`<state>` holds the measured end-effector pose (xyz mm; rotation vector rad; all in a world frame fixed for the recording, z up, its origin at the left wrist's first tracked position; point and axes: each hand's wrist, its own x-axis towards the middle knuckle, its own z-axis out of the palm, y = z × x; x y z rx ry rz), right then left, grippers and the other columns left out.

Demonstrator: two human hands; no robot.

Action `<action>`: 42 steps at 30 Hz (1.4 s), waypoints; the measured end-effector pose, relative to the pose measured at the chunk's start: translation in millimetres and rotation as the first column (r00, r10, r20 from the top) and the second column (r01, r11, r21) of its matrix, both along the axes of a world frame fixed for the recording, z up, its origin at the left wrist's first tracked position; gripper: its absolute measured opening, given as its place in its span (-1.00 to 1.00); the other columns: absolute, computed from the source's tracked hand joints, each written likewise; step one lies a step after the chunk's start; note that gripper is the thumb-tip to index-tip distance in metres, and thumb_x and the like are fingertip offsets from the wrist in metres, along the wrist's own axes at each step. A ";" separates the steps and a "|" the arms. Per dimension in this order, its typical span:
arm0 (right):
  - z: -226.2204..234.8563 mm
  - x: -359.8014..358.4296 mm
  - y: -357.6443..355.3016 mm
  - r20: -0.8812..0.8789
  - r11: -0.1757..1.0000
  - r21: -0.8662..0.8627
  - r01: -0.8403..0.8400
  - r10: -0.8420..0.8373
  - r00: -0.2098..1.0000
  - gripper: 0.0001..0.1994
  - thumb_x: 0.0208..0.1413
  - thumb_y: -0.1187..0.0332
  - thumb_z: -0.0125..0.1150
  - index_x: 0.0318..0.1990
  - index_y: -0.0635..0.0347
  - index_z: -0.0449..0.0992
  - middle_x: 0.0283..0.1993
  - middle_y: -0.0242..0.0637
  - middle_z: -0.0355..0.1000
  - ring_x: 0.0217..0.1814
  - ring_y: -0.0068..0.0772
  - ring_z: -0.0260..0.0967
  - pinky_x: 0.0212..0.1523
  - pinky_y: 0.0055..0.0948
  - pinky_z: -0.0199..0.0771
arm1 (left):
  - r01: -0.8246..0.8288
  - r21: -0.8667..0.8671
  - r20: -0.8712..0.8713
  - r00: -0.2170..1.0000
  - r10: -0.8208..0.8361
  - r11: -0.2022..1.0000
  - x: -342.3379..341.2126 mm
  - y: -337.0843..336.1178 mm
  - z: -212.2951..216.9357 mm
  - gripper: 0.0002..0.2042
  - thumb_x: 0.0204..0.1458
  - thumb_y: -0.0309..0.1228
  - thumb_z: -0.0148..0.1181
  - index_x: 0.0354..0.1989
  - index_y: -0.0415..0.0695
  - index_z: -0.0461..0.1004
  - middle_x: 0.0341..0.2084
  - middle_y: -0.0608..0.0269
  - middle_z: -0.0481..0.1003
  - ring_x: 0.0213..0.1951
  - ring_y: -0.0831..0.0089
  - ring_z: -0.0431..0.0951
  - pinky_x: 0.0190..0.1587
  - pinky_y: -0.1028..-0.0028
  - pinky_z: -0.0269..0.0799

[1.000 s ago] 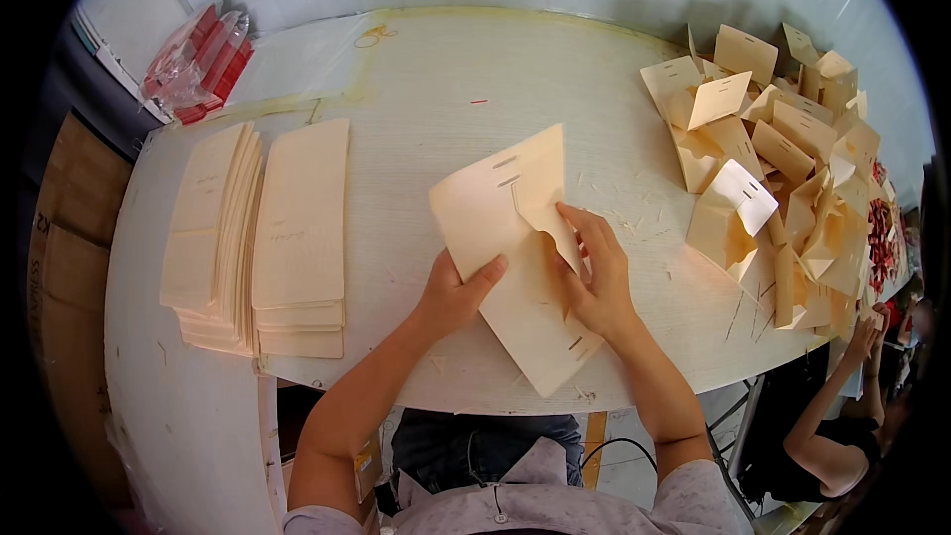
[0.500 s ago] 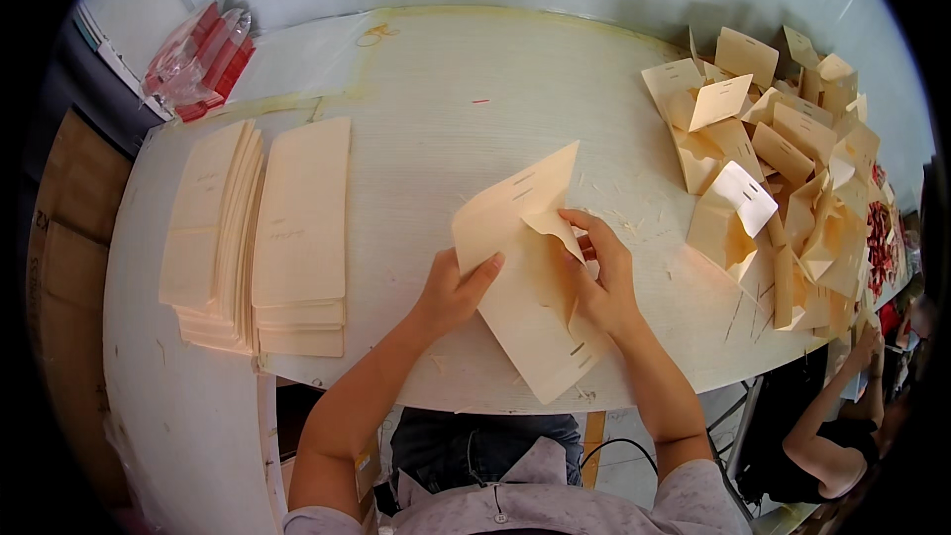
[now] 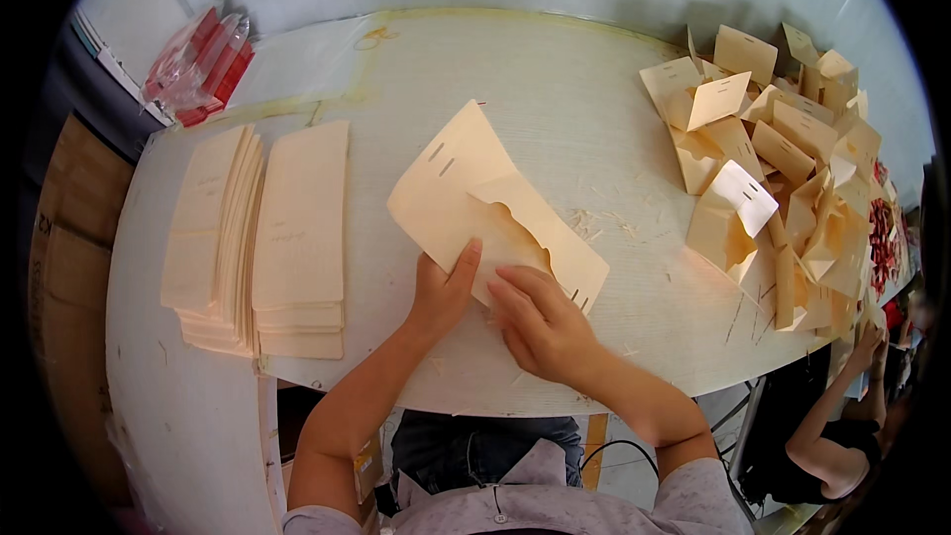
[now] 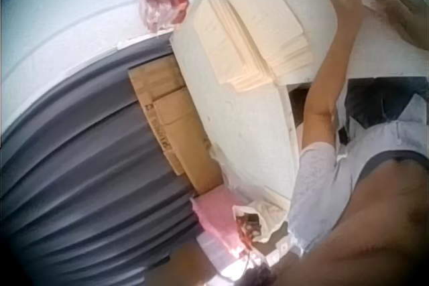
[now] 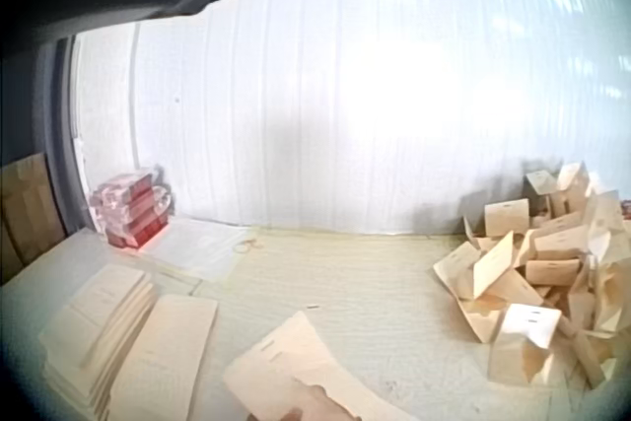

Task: The person assembles small, flat, beige paperboard pieces into three-dimensional boxes by hand. They pick up a flat piece, fold it along pre-scored lines, and tuck the flaps into slots to form the box structure. The finished boxes are placed in a pile on the right side of the table.

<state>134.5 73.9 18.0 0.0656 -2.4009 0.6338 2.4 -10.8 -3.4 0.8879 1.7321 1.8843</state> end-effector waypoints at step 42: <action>5.7 7.2 13.2 0.004 0.872 -0.468 0.146 -0.163 0.987 -0.63 -0.02 0.39 0.03 -0.02 0.29 0.23 -0.14 -0.01 0.23 -0.12 0.01 0.22 -0.11 -0.26 0.27 | 0.489 -0.033 -0.190 0.853 -0.486 0.872 3.6 -15.6 -13.7 -0.38 -0.24 -0.45 0.16 0.09 -0.26 0.12 0.02 0.10 0.22 0.07 0.27 0.22 0.11 0.35 0.10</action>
